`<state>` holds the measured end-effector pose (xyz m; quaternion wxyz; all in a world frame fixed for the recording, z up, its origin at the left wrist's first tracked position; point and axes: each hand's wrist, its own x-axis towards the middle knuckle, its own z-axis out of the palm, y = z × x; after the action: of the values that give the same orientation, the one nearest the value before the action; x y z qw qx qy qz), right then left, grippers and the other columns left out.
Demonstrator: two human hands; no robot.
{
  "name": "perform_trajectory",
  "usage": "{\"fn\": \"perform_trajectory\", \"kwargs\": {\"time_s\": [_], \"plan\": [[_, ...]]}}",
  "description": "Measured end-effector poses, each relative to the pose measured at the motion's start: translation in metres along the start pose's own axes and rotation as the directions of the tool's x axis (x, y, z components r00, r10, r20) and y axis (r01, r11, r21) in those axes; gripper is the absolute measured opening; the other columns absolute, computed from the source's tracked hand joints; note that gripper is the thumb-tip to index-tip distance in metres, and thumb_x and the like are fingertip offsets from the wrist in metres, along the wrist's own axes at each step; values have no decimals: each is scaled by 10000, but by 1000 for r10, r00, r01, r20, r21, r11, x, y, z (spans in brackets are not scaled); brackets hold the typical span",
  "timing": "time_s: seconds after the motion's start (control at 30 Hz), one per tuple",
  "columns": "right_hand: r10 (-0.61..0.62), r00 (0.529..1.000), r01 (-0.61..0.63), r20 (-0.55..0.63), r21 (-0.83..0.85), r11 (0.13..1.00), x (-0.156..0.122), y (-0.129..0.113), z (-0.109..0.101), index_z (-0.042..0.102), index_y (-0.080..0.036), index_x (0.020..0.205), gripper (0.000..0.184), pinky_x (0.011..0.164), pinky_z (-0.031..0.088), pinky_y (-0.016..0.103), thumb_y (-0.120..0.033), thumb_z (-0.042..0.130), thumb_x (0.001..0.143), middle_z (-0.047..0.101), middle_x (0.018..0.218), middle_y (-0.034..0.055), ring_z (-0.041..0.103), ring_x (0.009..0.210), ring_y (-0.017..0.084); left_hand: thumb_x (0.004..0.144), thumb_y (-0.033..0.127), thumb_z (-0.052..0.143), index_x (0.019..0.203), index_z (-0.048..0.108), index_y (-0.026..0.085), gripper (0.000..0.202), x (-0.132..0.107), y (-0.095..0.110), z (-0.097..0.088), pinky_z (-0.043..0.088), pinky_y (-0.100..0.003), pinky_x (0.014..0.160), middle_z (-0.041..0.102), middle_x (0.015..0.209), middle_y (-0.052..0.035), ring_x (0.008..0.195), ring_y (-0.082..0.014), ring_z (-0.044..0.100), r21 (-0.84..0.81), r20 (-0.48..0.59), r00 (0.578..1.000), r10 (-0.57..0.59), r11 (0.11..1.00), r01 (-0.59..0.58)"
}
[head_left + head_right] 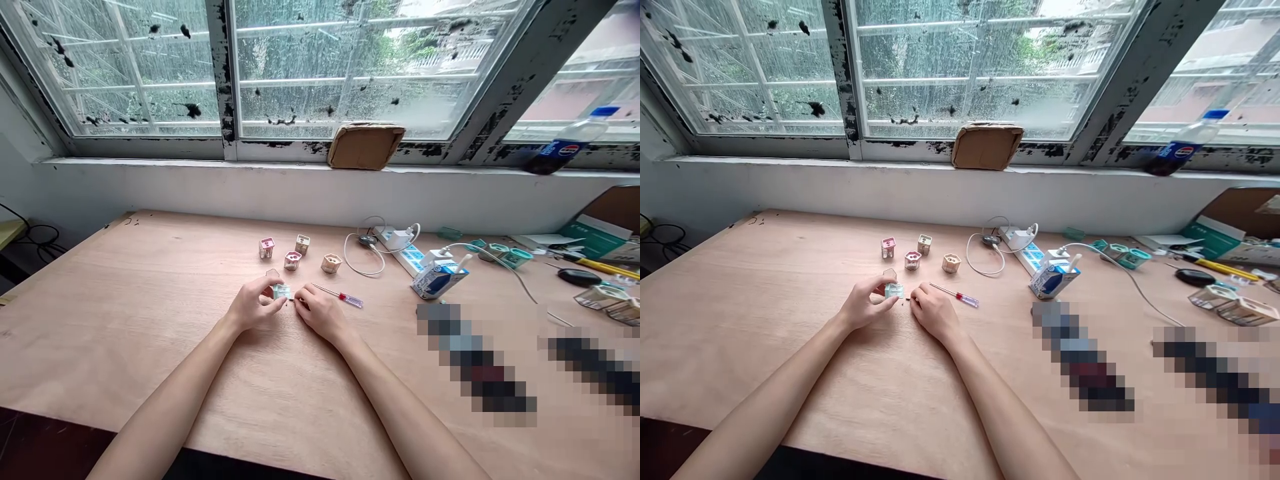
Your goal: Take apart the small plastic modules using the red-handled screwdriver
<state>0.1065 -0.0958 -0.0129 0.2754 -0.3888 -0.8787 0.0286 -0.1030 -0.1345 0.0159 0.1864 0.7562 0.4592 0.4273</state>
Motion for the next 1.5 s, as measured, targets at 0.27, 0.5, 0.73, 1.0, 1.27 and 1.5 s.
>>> {"fn": "perform_trajectory", "kwargs": {"time_s": [0.27,0.5,0.73,1.0,1.27,1.5], "plan": [[38,999,-38,13,29,999,1,2,2,640,-197,867,152,697,449,270,-138,513,927,662,882,56,616,743,167,848,298,674,1077,646,206,249,1,-1,0,578,-274,761,717,925,-9,772,-145,681,12,-4,1000,2,1000,-2],[4,991,13,-132,129,992,-2,-1,-6,619,-205,862,129,620,445,257,-115,537,903,674,849,27,604,659,144,848,305,674,1070,656,192,250,1,1,0,583,-265,738,715,912,-18,747,-139,670,3,8,1000,-12,1000,12],[-228,901,222,-369,-58,973,-4,-16,-28,620,-198,910,113,651,457,252,-110,560,946,708,877,39,643,726,146,842,293,674,1089,649,192,267,0,6,1,584,-214,619,676,902,-23,759,-134,636,-87,76,997,-30,996,37],[-419,868,371,-267,-214,904,-3,-25,-35,637,-178,918,140,672,448,294,-77,545,944,685,806,48,603,714,169,839,264,659,1075,647,184,250,-1,6,2,570,-207,626,674,901,-27,760,-133,634,-99,93,995,-26,994,35],[-413,868,389,-276,-141,911,-6,-30,-36,650,-178,983,167,627,439,281,-57,543,941,703,847,48,601,714,158,819,228,659,1055,647,178,242,-1,9,2,544,-208,632,681,897,-30,745,-129,626,-91,96,995,-24,995,33],[-348,892,324,-290,-127,937,-8,-31,-35,636,-182,915,153,635,434,261,-83,529,961,685,817,30,604,704,137,812,229,656,1023,642,181,216,1,13,1,515,-195,601,660,856,-14,720,-120,600,-69,98,995,-14,997,21]]}}
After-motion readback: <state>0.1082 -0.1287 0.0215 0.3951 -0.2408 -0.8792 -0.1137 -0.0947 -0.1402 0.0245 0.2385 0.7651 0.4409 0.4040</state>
